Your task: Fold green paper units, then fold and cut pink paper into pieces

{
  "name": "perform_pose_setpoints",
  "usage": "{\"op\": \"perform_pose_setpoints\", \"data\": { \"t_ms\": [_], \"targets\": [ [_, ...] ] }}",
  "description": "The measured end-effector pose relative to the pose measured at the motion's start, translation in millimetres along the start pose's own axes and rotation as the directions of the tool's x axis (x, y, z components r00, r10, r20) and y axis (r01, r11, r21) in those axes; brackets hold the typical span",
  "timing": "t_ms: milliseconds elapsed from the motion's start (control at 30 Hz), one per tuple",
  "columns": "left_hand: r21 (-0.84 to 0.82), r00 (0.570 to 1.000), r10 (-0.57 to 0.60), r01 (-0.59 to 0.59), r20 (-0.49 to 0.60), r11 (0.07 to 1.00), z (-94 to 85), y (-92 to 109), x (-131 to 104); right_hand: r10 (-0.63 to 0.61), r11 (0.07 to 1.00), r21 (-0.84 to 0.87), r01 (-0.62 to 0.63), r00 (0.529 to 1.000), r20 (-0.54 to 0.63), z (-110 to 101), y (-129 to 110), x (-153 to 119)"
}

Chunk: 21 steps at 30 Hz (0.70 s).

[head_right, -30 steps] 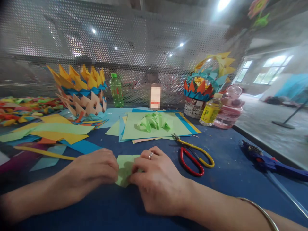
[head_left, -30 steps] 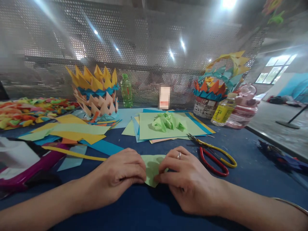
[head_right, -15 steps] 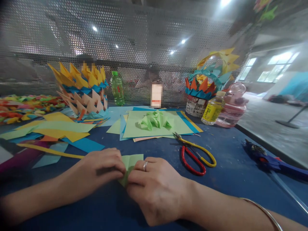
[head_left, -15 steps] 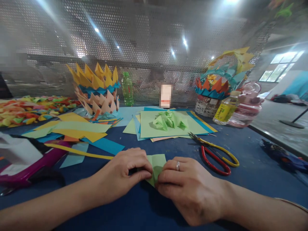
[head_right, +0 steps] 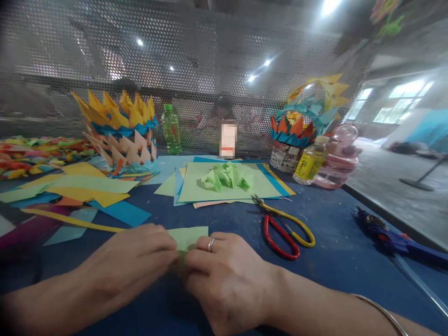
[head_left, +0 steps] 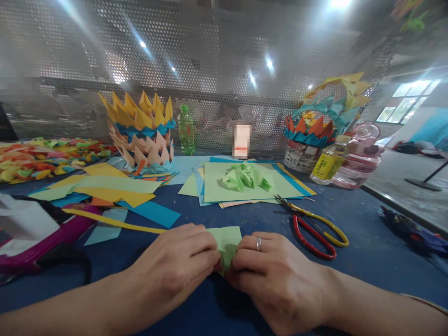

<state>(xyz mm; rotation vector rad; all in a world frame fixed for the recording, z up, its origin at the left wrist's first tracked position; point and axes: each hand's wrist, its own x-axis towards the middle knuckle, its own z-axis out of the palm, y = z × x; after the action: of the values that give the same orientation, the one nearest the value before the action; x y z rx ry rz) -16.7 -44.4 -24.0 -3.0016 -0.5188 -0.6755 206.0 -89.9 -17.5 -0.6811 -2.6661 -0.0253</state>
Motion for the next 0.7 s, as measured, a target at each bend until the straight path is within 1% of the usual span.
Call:
{"op": "perform_pose_setpoints", "data": {
  "t_ms": [67,100,167,233,300,367,467,567,700],
  "targets": [
    [-0.007,1.000,-0.019,0.019,-0.015,1.000,-1.6,7,-3,0.001,1.000,0.014,-0.001,1.000,-0.012,0,0,0],
    [-0.018,0.999,-0.026,0.025,-0.041,1.000,-2.1,10,-5,0.005,1.000,0.023,-0.004,1.000,-0.019,0,0,0],
    [-0.045,0.997,-0.028,0.025,-0.068,0.999,-2.7,15,-8,0.043,0.998,0.055,-0.041,0.998,-0.044,1,1,-1],
    [-0.066,0.998,-0.023,0.020,-0.053,0.998,-3.2,19,-10,0.132,0.986,0.110,-0.123,0.988,-0.079,3,2,0],
    [-0.054,0.999,-0.018,0.016,-0.049,0.998,-4.1,20,-12,0.258,0.955,0.173,-0.239,0.961,-0.100,6,5,1],
    [-0.021,0.998,-0.009,0.007,-0.060,1.000,-5.6,21,-13,0.373,0.911,0.223,-0.346,0.923,-0.091,9,8,3],
    [0.014,0.998,0.016,-0.015,-0.061,1.000,-7.5,22,-14,0.470,0.855,0.273,-0.440,0.881,-0.053,10,12,7],
    [0.019,0.998,0.022,-0.021,-0.057,1.000,-8.3,22,-14,0.512,0.821,0.303,-0.484,0.859,-0.014,10,13,10],
    [0.026,0.998,0.032,-0.031,-0.054,0.999,-9.2,23,-12,0.538,0.792,0.328,-0.514,0.842,0.020,10,13,11]
  ]
}}
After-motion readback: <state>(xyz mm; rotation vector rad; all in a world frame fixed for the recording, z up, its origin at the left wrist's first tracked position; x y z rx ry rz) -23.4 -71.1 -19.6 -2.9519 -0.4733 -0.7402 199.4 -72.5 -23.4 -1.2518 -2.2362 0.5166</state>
